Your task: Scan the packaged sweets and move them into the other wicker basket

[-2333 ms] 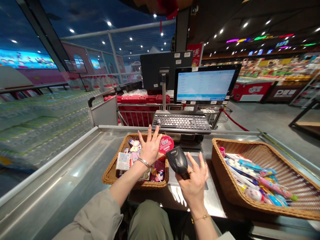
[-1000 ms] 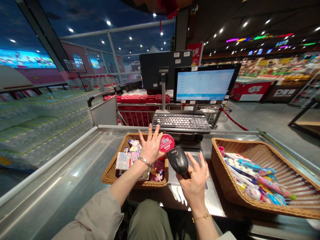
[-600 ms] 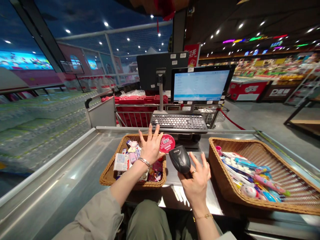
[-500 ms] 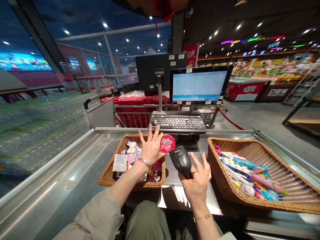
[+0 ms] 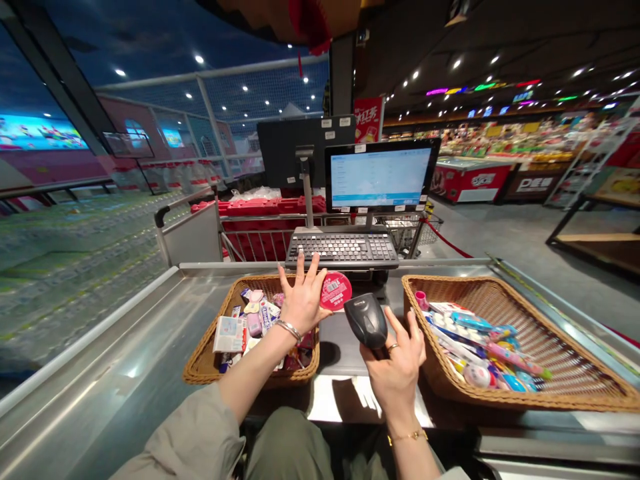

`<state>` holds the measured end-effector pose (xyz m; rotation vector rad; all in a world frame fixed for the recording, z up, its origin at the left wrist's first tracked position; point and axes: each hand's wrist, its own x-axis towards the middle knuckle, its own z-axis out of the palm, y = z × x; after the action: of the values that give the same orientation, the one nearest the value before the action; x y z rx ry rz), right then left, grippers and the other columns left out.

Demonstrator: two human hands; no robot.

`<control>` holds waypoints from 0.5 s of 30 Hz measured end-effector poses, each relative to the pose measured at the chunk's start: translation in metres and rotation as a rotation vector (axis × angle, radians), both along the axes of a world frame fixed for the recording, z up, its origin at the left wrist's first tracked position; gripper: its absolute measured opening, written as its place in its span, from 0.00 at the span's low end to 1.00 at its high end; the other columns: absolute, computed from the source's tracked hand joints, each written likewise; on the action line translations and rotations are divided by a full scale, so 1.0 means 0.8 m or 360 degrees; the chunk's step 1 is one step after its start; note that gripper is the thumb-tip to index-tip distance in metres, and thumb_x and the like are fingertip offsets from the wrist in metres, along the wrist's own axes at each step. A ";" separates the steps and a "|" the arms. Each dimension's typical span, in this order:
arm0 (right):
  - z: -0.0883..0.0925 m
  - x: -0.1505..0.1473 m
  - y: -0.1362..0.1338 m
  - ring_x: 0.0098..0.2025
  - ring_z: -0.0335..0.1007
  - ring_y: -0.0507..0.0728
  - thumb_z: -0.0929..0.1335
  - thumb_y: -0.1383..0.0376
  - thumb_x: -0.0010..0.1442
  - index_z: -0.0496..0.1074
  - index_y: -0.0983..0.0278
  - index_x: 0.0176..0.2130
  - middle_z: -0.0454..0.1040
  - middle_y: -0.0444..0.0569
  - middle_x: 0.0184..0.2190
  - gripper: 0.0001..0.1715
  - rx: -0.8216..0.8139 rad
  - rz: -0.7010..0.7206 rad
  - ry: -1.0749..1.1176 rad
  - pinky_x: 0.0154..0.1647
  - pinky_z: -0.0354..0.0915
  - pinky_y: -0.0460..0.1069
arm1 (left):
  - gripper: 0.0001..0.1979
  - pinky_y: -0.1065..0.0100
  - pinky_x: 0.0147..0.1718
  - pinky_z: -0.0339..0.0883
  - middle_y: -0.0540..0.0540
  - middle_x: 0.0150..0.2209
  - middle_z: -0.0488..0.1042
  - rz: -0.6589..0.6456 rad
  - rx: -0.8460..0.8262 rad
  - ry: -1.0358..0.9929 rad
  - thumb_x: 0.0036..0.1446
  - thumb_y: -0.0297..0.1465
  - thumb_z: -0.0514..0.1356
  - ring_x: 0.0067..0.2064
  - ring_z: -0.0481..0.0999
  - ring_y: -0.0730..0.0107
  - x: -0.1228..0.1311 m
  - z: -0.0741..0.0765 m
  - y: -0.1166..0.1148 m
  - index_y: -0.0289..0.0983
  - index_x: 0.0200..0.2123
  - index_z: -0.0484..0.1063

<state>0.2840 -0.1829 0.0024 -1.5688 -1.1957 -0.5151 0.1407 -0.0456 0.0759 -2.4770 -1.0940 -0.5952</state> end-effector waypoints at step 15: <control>-0.001 0.026 -0.011 0.67 0.53 0.70 0.72 0.61 0.57 0.76 0.66 0.41 0.73 0.60 0.53 0.13 0.0141 -0.0082 0.0026 0.64 0.53 0.69 | 0.48 0.26 0.61 0.23 0.36 0.71 0.42 -0.0055 0.0020 -0.0043 0.43 0.51 0.70 0.71 0.34 0.37 0.026 0.006 -0.011 0.36 0.64 0.62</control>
<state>0.3049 -0.1920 0.0015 -1.5289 -1.1079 -0.5802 0.1613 -0.0543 0.0805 -2.4887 -1.0561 -0.6459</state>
